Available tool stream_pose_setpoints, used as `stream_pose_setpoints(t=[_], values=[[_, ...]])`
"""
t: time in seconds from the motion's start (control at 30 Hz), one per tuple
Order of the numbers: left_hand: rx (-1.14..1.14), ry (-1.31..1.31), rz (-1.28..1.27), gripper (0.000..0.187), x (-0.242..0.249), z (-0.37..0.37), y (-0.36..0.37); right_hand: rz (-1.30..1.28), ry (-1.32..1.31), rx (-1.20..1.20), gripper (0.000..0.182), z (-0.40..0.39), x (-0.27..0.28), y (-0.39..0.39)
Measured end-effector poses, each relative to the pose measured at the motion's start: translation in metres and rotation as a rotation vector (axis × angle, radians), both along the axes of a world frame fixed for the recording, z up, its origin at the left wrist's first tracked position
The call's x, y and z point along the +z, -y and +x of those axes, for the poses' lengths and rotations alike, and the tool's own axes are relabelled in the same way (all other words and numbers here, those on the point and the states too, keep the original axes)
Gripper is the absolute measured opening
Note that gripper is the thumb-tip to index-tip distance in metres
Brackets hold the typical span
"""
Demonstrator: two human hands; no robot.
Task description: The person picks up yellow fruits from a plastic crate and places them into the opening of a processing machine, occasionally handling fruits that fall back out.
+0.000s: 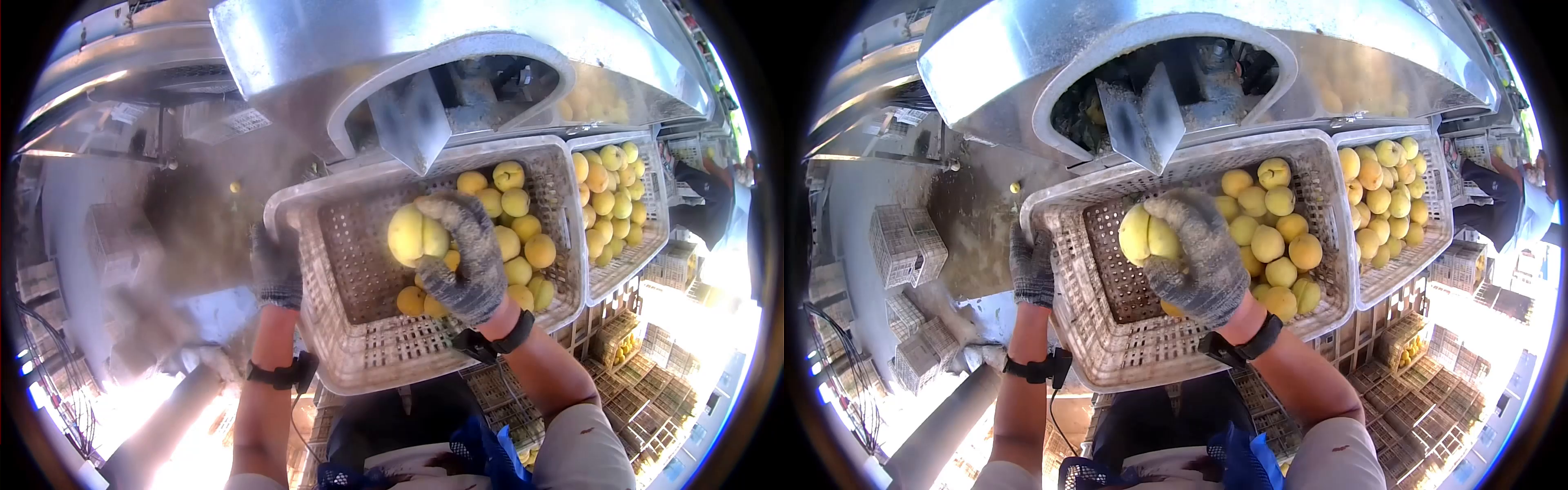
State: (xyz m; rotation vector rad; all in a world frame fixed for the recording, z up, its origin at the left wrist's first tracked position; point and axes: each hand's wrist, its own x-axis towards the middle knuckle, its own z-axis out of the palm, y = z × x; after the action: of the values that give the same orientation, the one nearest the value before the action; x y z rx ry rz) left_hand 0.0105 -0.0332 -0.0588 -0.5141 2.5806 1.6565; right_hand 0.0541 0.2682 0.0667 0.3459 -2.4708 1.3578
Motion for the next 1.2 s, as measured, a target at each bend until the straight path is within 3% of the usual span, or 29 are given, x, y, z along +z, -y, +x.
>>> stream_pose_setpoints(t=[0.07, 0.13, 0.17, 0.23, 0.3, 0.37, 0.5, 0.57, 0.7, 0.87, 1.0, 1.2], values=[[0.009, -0.014, 0.042, 0.053, -0.007, 0.002, 0.001, 0.000, -0.087, -0.057, 0.053, -0.017, 0.010, -0.007], [0.014, 0.041, 0.007, 0.056, -0.004, -0.001, 0.004, -0.384, -0.021, -0.258, 0.053, -0.038, 0.015, 0.007], [0.022, 0.098, -0.027, 0.058, -0.003, -0.002, 0.005, -0.395, -0.025, -0.261, 0.053, -0.046, 0.013, 0.009], [-0.013, 0.069, -0.070, 0.060, -0.005, -0.002, 0.009, -0.171, 0.008, -0.388, 0.050, -0.059, 0.010, 0.013], [-0.050, 0.042, -0.112, 0.062, -0.002, -0.003, 0.010, -0.197, 0.008, -0.409, 0.048, -0.062, 0.012, 0.014], [-0.014, 0.098, 0.007, 0.062, 0.004, -0.001, 0.006, 0.021, -0.135, -0.445, 0.047, -0.064, 0.010, 0.013], [-0.023, 0.001, 0.031, 0.062, -0.005, 0.000, 0.008, 0.072, -0.169, -0.447, 0.050, -0.066, 0.015, 0.013], [-0.020, 0.019, 0.064, 0.061, -0.007, 0.001, 0.010, 0.010, -0.265, -0.280, 0.052, -0.072, 0.016, 0.007], [-0.010, -0.048, 0.120, 0.058, -0.007, 0.005, 0.006, 0.039, -0.272, -0.177, 0.058, -0.076, 0.012, 0.002], [-0.016, -0.078, 0.162, 0.056, -0.004, 0.005, 0.003, 0.105, -0.190, -0.216, 0.069, -0.069, 0.018, 0.001], [0.011, -0.047, 0.196, 0.055, 0.002, 0.005, -0.001, 0.069, -0.123, -0.319, 0.069, -0.070, 0.011, 0.006], [-0.006, -0.105, 0.229, 0.054, 0.007, 0.006, -0.006, 0.318, -0.245, -0.389, 0.062, -0.084, 0.011, 0.005]])
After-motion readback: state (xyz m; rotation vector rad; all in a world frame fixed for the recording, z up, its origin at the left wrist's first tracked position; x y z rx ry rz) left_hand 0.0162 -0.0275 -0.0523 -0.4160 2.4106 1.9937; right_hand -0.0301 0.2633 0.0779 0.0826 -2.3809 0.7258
